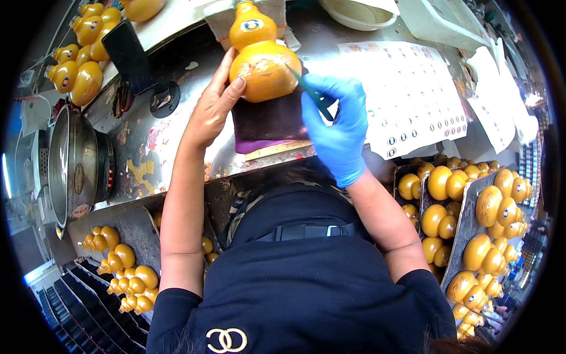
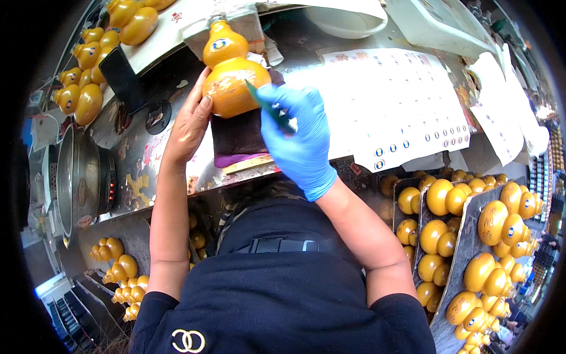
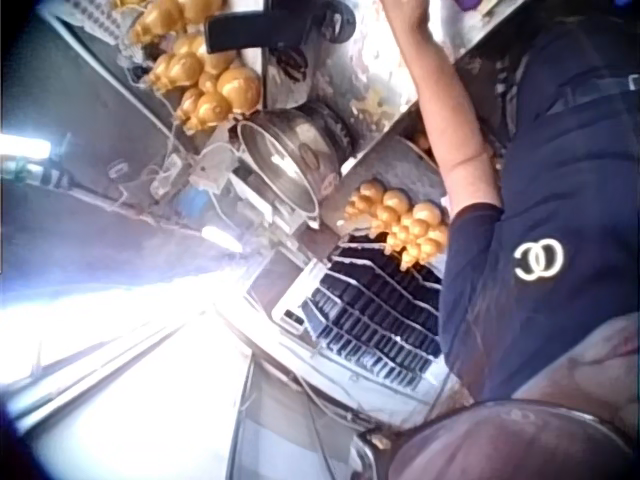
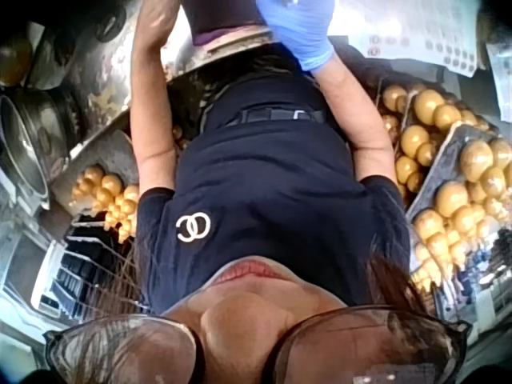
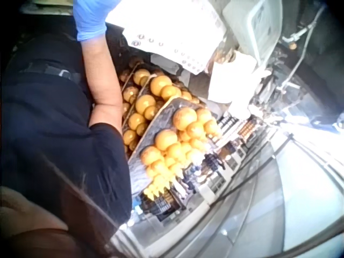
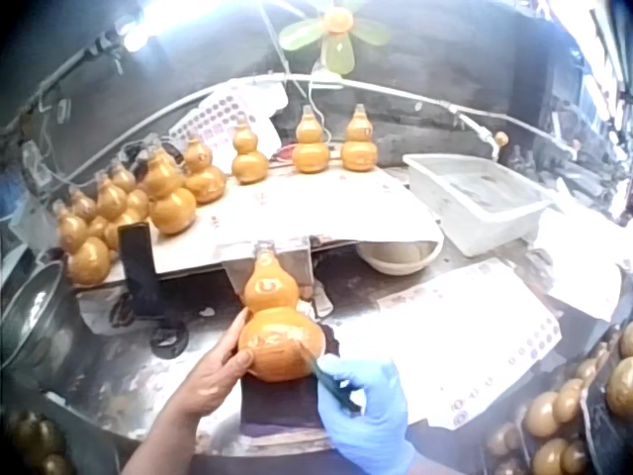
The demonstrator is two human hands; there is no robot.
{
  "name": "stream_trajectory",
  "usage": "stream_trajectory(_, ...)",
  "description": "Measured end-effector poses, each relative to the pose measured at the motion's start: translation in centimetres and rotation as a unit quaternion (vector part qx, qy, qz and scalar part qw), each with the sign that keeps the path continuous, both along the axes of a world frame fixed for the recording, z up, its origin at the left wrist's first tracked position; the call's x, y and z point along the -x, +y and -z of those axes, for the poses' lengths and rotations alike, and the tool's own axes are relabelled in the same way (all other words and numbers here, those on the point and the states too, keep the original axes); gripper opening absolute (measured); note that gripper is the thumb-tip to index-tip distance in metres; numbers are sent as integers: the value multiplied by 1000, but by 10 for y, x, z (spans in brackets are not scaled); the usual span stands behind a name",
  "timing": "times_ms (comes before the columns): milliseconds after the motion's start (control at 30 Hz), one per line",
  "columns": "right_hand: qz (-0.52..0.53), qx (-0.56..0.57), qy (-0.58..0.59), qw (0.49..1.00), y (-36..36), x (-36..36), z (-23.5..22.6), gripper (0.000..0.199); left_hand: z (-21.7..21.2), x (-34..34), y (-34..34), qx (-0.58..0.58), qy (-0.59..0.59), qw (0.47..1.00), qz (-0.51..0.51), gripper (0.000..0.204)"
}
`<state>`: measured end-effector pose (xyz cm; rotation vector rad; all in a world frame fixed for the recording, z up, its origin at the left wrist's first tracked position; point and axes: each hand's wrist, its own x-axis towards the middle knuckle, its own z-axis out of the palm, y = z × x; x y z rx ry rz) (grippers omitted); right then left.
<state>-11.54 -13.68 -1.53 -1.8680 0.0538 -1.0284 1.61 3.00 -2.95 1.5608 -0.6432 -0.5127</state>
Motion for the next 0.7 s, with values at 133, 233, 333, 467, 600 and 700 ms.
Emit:
stream_trajectory(133,-14,181,-57,982,19,-12,14,34,5,-5,3,19,5,999,30,75)
stream_trajectory(233,-21,250,-52,967,26,-17,17,26,2,-7,5,12,-3,999,43,75)
stream_trajectory(333,-74,290,-45,953,33,-24,18,24,3,-7,6,16,23,999,46,74)
stream_trajectory(467,-156,241,0,958,36,-22,6,24,-9,-5,4,63,132,989,28,69)
stream_trajectory(600,-165,-185,89,965,29,2,-3,16,5,-9,1,78,71,993,-53,70)
stream_trajectory(700,-152,-357,258,885,-29,-5,-19,25,-12,6,-12,47,53,994,-85,74)
